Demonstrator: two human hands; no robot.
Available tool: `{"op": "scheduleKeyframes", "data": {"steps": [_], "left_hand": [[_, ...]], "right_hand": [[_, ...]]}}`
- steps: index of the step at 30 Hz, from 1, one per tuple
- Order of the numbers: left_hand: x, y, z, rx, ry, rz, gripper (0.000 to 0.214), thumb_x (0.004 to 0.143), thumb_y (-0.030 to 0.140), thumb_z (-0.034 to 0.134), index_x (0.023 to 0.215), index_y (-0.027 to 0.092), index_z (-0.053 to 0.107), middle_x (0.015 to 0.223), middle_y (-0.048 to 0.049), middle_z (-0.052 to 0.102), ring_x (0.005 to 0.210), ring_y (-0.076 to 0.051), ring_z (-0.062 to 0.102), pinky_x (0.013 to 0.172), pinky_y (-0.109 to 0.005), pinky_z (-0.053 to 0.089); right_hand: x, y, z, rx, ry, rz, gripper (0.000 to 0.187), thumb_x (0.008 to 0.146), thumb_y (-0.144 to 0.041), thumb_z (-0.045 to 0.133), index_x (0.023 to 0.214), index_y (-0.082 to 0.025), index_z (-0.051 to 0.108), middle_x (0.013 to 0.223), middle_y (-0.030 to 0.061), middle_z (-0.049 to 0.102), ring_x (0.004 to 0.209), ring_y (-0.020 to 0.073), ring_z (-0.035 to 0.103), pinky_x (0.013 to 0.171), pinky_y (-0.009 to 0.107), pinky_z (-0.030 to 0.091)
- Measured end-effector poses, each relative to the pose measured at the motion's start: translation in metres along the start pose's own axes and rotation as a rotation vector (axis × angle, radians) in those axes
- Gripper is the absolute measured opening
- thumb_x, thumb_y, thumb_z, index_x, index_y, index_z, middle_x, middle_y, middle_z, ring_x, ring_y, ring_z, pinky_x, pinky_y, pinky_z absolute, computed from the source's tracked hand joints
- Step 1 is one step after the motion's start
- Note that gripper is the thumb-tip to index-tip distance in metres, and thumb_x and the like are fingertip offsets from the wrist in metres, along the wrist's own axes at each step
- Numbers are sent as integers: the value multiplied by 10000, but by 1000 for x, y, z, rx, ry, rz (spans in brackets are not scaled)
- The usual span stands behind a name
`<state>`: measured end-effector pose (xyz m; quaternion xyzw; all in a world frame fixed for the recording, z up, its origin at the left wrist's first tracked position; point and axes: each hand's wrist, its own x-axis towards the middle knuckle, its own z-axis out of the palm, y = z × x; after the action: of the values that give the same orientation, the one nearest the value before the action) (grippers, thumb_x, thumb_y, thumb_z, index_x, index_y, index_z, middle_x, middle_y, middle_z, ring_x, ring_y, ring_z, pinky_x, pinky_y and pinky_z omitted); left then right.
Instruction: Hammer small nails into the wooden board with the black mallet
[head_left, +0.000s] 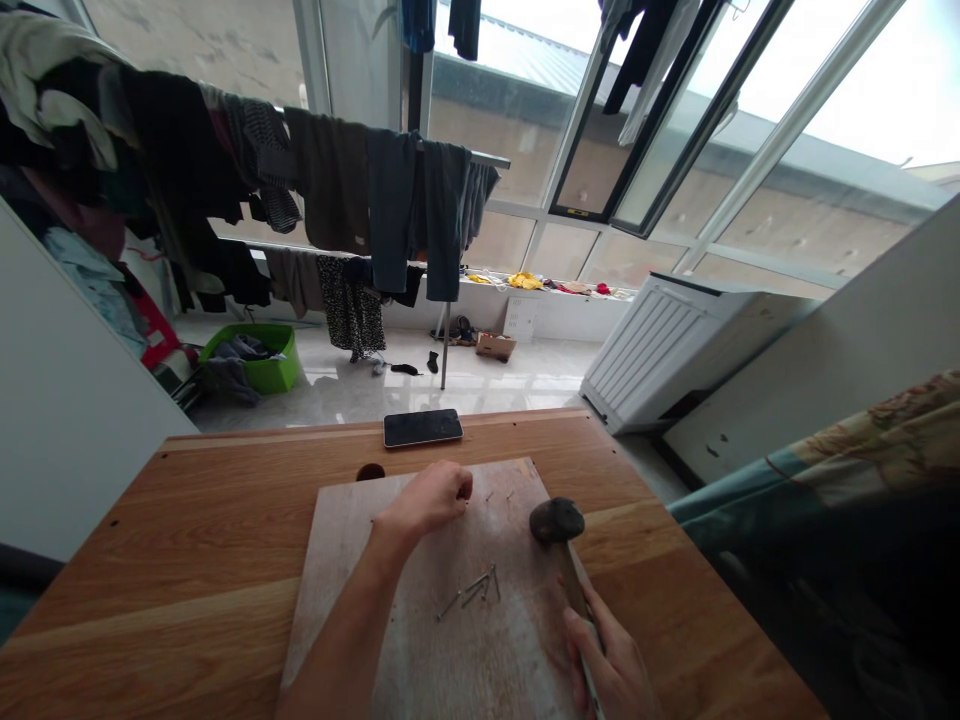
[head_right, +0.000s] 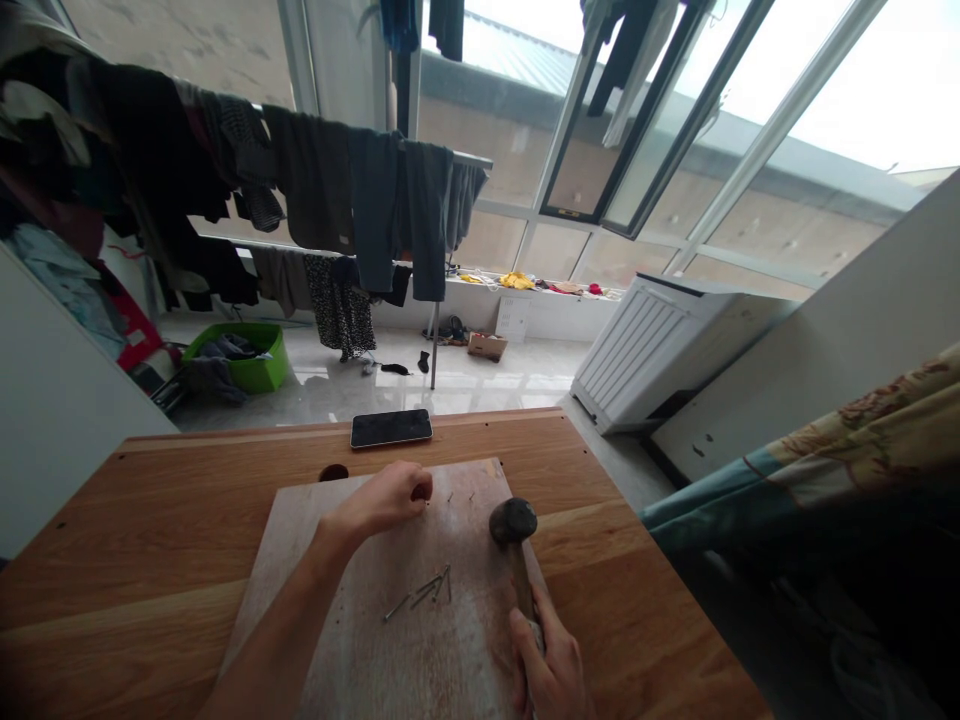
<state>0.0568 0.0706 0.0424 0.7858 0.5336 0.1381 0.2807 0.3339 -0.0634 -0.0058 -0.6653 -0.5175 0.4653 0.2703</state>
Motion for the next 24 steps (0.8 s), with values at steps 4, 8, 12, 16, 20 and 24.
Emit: {"op": "scheduleKeyframes", "data": {"steps": [4, 8, 12, 16, 20, 24], "left_hand": [[1, 5, 2, 12, 1, 9, 209, 733, 20, 573, 772, 176, 705, 832, -33, 717, 771, -164, 634, 653, -243, 400], [2, 10, 3, 43, 5, 3, 201, 727, 17, 573, 764, 172, 696, 867, -51, 714, 801, -178, 632, 675, -255, 405], [2, 12, 2, 69, 8, -18, 198, 728, 19, 570, 769, 172, 689, 899, -63, 713, 832, -192, 636, 698, -263, 417], [3, 11, 3, 75, -5, -38, 180, 735, 28, 581, 754, 175, 683, 882, -65, 717, 831, -201, 641, 695, -265, 422], [3, 10, 4, 54, -20, -41, 181, 750, 46, 601, 803, 187, 700, 879, -51, 728, 826, -193, 649, 691, -252, 424], [2, 8, 4, 21, -26, -35, 204, 764, 68, 606, 890, 191, 709, 865, -37, 735, 782, -176, 650, 647, -240, 411]], "right_hand": [[0, 1, 2, 21, 24, -12, 874, 905, -628, 474, 1520, -9, 436, 418, -64, 533, 373, 182, 533, 413, 262, 448], [-1, 1, 2, -6, 31, 10, 873, 885, -655, 479, 1501, -36, 478, 430, -62, 534, 381, 182, 541, 406, 257, 444], [-1, -2, 0, -24, 11, 24, 878, 864, -707, 475, 1466, -72, 538, 451, -56, 555, 407, 181, 562, 458, 261, 472], [-1, -2, 0, -17, 4, -1, 900, 892, -701, 431, 1487, -27, 488, 433, -62, 537, 407, 186, 553, 450, 266, 463], [0, 1, 1, -44, 7, 19, 926, 869, -710, 460, 1500, -33, 480, 432, -64, 538, 404, 187, 564, 453, 270, 473], [-1, 1, 3, -40, 34, 11, 902, 872, -688, 473, 1489, -31, 486, 433, -73, 515, 400, 178, 556, 448, 266, 473]]}}
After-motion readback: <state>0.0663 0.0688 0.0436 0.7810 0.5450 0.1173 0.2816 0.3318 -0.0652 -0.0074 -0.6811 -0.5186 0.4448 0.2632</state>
